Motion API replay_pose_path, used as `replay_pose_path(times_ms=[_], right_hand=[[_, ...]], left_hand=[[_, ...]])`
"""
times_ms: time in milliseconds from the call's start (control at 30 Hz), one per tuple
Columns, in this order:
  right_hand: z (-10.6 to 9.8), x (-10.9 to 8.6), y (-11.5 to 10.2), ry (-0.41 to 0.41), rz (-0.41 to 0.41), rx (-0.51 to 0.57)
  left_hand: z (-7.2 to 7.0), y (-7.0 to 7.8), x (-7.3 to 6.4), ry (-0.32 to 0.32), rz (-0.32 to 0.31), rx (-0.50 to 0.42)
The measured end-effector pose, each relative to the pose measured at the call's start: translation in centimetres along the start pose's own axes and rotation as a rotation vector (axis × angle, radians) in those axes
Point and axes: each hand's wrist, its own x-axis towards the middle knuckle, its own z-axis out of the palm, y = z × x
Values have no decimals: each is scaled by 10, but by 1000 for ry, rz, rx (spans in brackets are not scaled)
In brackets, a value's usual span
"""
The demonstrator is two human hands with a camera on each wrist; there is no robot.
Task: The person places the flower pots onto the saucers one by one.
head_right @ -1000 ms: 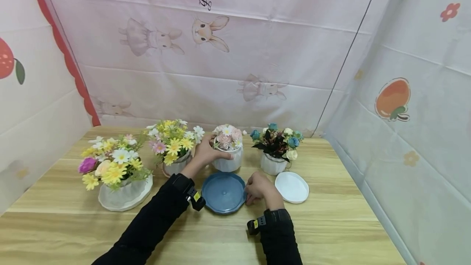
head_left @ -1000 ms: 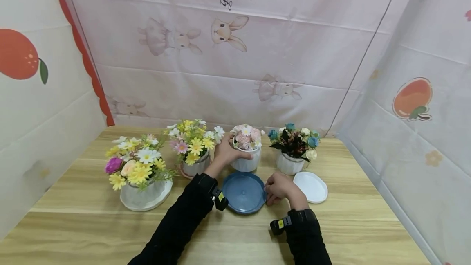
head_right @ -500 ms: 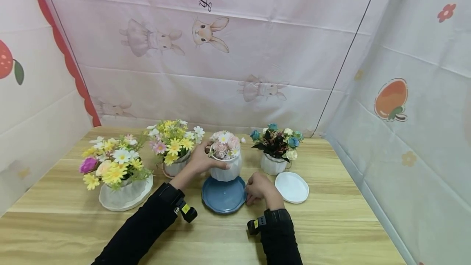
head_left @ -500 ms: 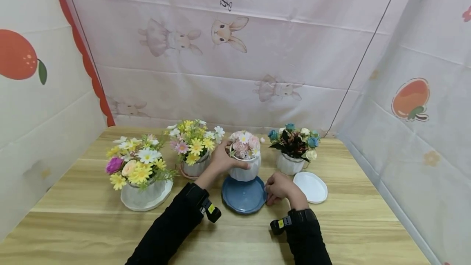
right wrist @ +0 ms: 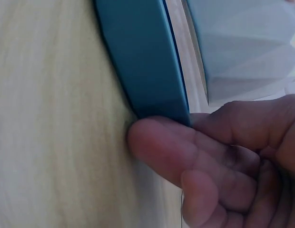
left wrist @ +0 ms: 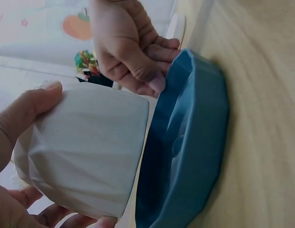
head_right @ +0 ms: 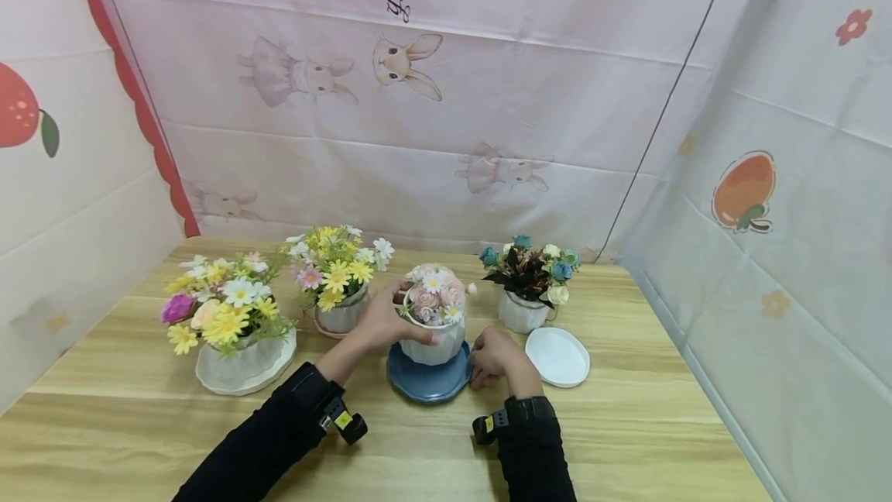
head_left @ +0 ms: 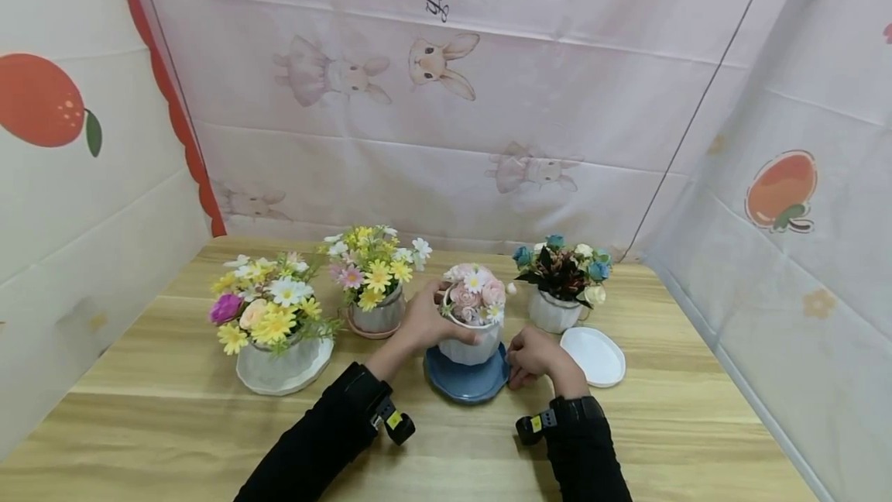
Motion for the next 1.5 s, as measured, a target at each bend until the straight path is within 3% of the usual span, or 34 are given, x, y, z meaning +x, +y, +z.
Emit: replay_pose_path(times_ms=[433,700,1200,1500], right_hand=[[0,-1,-1,1,-18,-24],[-1,-3,0,-16,-26,-9],[0,1,1,6,-11,-40],[1,-1,-6,59,4,-129]], left_hand=[[5,-9,-15,-37,3,61],[14,-13,-20,-57,55,126],[14,-19,-18,-124,60,155],[14,-23,-17,-142,89,136]])
